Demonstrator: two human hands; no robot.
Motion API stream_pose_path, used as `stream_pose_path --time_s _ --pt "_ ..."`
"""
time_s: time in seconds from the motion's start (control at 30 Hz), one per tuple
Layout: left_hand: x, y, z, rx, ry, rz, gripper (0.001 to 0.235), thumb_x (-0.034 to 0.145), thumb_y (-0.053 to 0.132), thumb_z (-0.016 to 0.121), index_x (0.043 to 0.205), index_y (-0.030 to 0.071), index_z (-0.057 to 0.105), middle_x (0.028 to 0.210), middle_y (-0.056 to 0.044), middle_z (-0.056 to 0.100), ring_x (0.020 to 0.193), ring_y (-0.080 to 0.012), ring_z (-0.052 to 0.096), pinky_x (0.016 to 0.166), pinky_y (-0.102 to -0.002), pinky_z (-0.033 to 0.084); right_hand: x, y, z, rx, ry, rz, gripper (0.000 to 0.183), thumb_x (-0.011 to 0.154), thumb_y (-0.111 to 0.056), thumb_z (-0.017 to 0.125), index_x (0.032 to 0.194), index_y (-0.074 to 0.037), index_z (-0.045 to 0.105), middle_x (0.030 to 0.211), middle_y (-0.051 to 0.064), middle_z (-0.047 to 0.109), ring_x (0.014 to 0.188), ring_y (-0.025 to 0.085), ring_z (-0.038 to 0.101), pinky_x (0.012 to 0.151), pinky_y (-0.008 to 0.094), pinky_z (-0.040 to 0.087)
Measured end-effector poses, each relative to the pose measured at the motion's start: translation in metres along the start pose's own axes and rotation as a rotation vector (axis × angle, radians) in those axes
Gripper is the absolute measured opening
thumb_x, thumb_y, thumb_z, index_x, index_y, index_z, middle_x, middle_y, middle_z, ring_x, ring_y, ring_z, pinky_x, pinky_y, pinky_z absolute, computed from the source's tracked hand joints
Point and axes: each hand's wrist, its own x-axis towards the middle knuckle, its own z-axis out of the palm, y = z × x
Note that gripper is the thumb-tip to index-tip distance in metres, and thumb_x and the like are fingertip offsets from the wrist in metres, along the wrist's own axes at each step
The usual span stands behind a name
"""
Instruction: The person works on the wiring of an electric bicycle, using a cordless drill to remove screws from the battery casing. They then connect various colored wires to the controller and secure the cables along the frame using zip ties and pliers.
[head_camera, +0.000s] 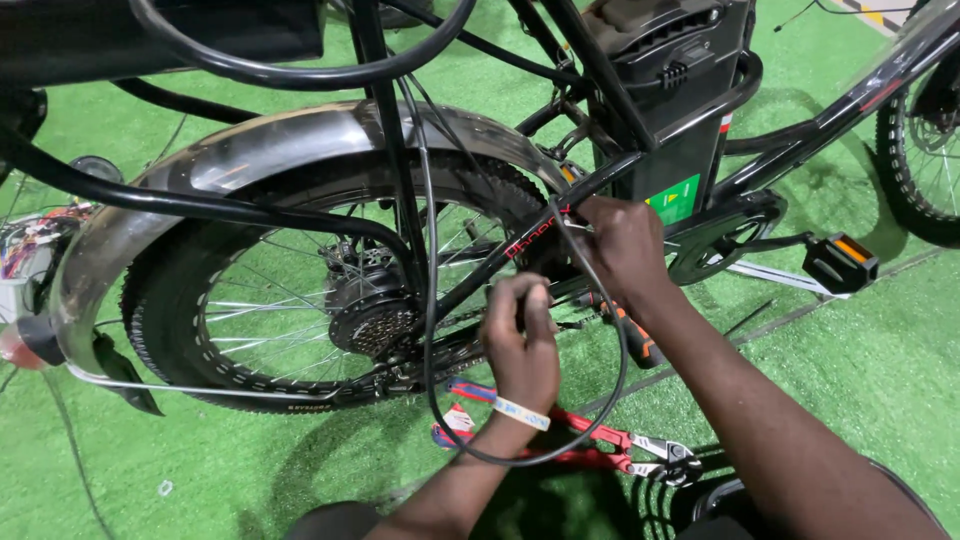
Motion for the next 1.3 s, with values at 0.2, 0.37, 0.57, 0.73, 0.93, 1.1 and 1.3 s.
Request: stream_pose_path --time_s 0.2,0.37,0.57,0.73,0.93,1.1,1.3 --pt "-0.037 -0.095 0.025 0.203 -0.154 -0.295 0.009 0.086 0.013 0.061 0.091 0.015 0.069 0.071 -0.004 0.068 0.066 -0.0175 0.069 0.060 -0.029 0.054 -0.004 0.000 0.009 -0.054 0.093 0.017 0.012 0.065 -0.014 0.063 0.061 -0.015 0.051 0.053 0.009 0.045 0.052 0.034 0.054 0.046 0.039 0.042" --pt "-0.032 -0.135 0.034 0.223 -0.022 -0.509 0.026 0.075 0.018 0.069 0.100 0.014 0.073 0.091 -0.010 0.072 0.087 -0.0257 0.070 0.072 -0.035 0.057 -0.010 0.007 0.017 -0.262 -0.245 0.096 0.010 0.069 -0.022 0.065 0.067 -0.012 0.062 0.054 0.015 0.058 0.059 0.041 0.064 0.055 0.051 0.050" --pt "-0.015 -0.117 0.037 0.128 0.003 -0.734 0.032 0.077 0.022 0.072 0.109 0.020 0.068 0.101 -0.002 0.071 0.087 -0.0201 0.069 0.069 -0.027 0.061 -0.002 -0.015 0.007 -0.224 -0.449 0.227 0.026 0.071 -0.030 0.065 0.073 -0.004 0.068 0.070 0.020 0.067 0.077 0.045 0.067 0.071 0.055 0.053" --pt "-0.012 -0.174 0.052 0.052 0.049 -0.687 0.019 0.076 0.017 0.073 0.094 0.017 0.073 0.088 -0.004 0.071 0.073 -0.0178 0.070 0.057 -0.027 0.060 -0.004 -0.006 0.001 -0.156 -0.481 0.224 0.030 0.075 -0.035 0.063 0.070 -0.005 0.065 0.074 0.019 0.067 0.080 0.045 0.065 0.072 0.055 0.051" --pt "-0.009 -0.184 0.064 0.150 0.121 -0.645 0.005 0.076 0.016 0.075 0.080 0.015 0.072 0.080 -0.004 0.072 0.062 -0.0198 0.070 0.048 -0.027 0.057 -0.013 -0.017 -0.021 -0.031 -0.270 0.200 0.023 0.082 -0.031 0.068 0.077 -0.010 0.066 0.079 0.015 0.063 0.079 0.043 0.064 0.067 0.051 0.053" --pt "-0.001 -0.158 0.077 -0.034 0.218 -0.798 0.003 0.076 0.014 0.073 0.077 0.012 0.074 0.076 -0.008 0.070 0.062 -0.0218 0.069 0.048 -0.029 0.058 -0.032 0.008 -0.022 -0.066 -0.205 0.364 0.018 0.085 -0.035 0.068 0.081 -0.018 0.067 0.074 0.009 0.060 0.077 0.037 0.064 0.067 0.047 0.053" --pt "0.000 -0.148 0.083 -0.171 0.335 -0.831 0.010 0.071 0.015 0.080 0.073 0.009 0.071 0.071 -0.010 0.070 0.064 -0.0195 0.069 0.049 -0.030 0.057 -0.062 0.041 -0.008 0.123 -0.592 0.656 0.020 0.072 -0.026 0.065 0.069 -0.008 0.075 0.062 0.012 0.071 0.070 0.033 0.070 0.070 0.041 0.052"
